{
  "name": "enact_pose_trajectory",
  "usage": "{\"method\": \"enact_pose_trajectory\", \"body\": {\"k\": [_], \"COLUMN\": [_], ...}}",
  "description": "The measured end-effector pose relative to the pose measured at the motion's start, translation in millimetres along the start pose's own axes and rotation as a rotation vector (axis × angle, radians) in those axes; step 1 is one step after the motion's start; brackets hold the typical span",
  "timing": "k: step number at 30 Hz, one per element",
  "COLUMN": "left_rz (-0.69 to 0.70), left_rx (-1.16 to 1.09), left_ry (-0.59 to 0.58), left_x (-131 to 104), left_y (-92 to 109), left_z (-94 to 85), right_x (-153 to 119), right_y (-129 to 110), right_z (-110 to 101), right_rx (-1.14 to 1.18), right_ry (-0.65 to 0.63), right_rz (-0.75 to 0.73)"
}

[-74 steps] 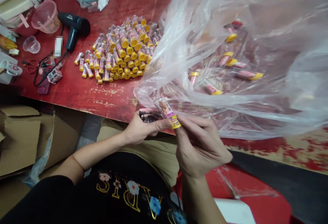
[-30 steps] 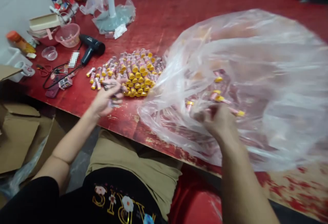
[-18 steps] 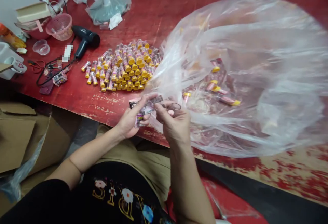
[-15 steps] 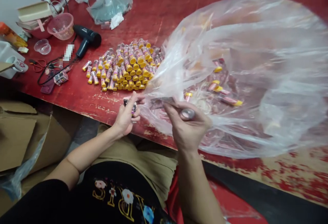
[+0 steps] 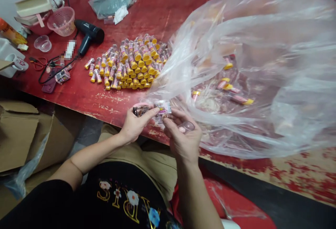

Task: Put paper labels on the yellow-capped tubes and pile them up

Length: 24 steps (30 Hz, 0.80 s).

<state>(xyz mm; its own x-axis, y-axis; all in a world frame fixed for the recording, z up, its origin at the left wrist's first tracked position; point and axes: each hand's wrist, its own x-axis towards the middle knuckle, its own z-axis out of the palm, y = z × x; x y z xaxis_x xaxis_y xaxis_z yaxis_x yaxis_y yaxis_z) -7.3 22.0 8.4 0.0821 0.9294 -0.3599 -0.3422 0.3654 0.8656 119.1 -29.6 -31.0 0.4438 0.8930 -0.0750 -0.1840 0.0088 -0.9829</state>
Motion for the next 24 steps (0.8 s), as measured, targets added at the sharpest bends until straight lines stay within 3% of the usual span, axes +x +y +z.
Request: {"method": "enact_pose_trajectory", "body": {"k": [3, 8, 10, 13, 17, 20, 24], "left_rz": [0.027, -0.007, -0.049, -0.069, -0.119, -0.108, -0.200], "left_rx": [0.007, 0.205, 0.227, 0.222, 0.289, 0.190, -0.001], "left_ry": [-0.028, -0.243, -0.295, -0.259, -0.371, -0.220, -0.068], "left_x": [3.9, 9.7, 9.9, 9.3, 12.2, 11.7, 1.8], "left_y": [0.0, 14.6, 15.1, 10.2, 5.7, -0.1, -15.0], "left_z": [-3.1, -9.3, -9.9, -10.6, -14.2, -13.7, -4.2], "right_x": [8.5, 25.7, 27.0, 24.4, 22.0, 20.9, 18.6], "right_y": [0.6, -11.9, -14.2, -13.1, -9.5, -3.1, 12.6], "right_z": [-0.1, -7.2, -5.7, -4.8, -11.9, -9.5, 7.5], "right_rx": [-0.021, -0.037, -0.025, 0.021, -0.061, -0.121, -0.049], "right_ry": [0.038, -0.145, -0.078, 0.041, -0.024, 0.159, 0.452], "right_rz": [0.022, 0.114, 0.092, 0.070, 0.111, -0.012, -0.170]}}
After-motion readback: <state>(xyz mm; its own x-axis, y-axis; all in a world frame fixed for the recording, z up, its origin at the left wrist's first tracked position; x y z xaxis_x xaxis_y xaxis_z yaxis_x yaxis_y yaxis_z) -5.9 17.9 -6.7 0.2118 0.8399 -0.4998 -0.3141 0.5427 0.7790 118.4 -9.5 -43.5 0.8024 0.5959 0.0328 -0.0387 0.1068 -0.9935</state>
